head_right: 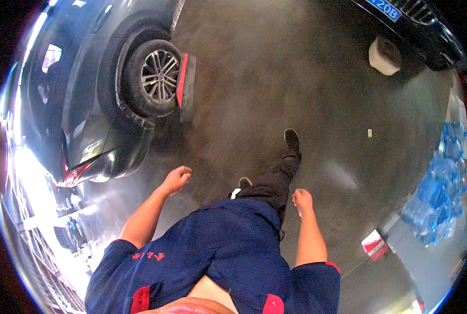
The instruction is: The person removes clips from a car trim panel by hand, rests the panel against a car tire, touches the vehicle's body panel, and walks through the workshop into a storage room.
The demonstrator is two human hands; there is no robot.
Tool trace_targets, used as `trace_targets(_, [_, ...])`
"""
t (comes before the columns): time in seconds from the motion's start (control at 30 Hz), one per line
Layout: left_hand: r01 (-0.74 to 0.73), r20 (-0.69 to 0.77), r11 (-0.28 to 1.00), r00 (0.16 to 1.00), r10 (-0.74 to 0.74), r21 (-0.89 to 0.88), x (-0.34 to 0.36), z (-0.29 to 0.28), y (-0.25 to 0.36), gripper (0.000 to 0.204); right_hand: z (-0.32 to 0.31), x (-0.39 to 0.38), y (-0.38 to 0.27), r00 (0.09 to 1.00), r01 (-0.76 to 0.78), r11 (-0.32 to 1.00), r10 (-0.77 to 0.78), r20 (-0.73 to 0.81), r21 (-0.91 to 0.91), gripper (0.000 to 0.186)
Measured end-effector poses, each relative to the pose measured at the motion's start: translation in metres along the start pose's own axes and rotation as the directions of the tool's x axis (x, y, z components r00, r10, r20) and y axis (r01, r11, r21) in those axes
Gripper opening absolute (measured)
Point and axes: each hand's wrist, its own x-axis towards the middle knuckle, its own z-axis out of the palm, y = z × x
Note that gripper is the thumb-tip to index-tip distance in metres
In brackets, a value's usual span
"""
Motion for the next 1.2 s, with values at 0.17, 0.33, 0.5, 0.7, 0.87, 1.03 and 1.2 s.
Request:
trace_targets(0.17, [0.243, 0.023, 0.962, 0.969, -0.248, 0.122, 0.021, 0.03, 0.014, 0.033, -0.063, 0.116, -0.059, 0.973, -0.193, 0.94, 0.22, 0.068, -0.28, 0.024])
trace_targets(0.33, [0.482, 0.294, 0.876, 0.837, -0.462, 0.007, 0.031, 0.044, 0.089, 0.036, -0.051, 0.154, -0.226, 0.995, -0.088, 0.977, 0.097, 0.036, -0.193, 0.018])
trace_targets(0.5, [0.584, 0.295, 0.795, 0.798, -0.526, -0.163, 0.079, 0.04, 0.174, 0.036, -0.052, 0.195, -0.274, 0.988, -0.111, 0.986, 0.096, 0.123, 0.121, 0.023])
trace_targets(0.7, [0.615, 0.24, 0.69, 0.787, -0.568, -0.382, 0.085, 0.042, 0.194, 0.035, -0.049, 0.206, -0.236, 0.944, -0.306, 0.95, 0.312, 0.109, -0.069, 0.02])
trace_targets(0.87, [0.623, 0.261, 0.738, 0.781, -0.567, -0.259, 0.062, 0.047, 0.191, 0.035, -0.074, 0.192, -0.22, 0.938, -0.33, 0.927, 0.344, 0.052, -0.179, 0.02])
trace_targets(1.03, [0.551, 0.142, 0.692, 0.819, -0.556, -0.466, 0.014, 0.069, 0.184, 0.034, -0.084, 0.191, -0.253, 0.957, -0.258, 0.912, 0.287, 0.047, -0.32, 0.015])
trace_targets(1.2, [0.467, 0.077, 0.491, 0.777, -0.625, -0.735, -0.063, 0.122, 0.152, 0.034, -0.063, 0.202, -0.31, 0.996, -0.008, 0.775, 0.064, 0.066, -0.632, 0.015])
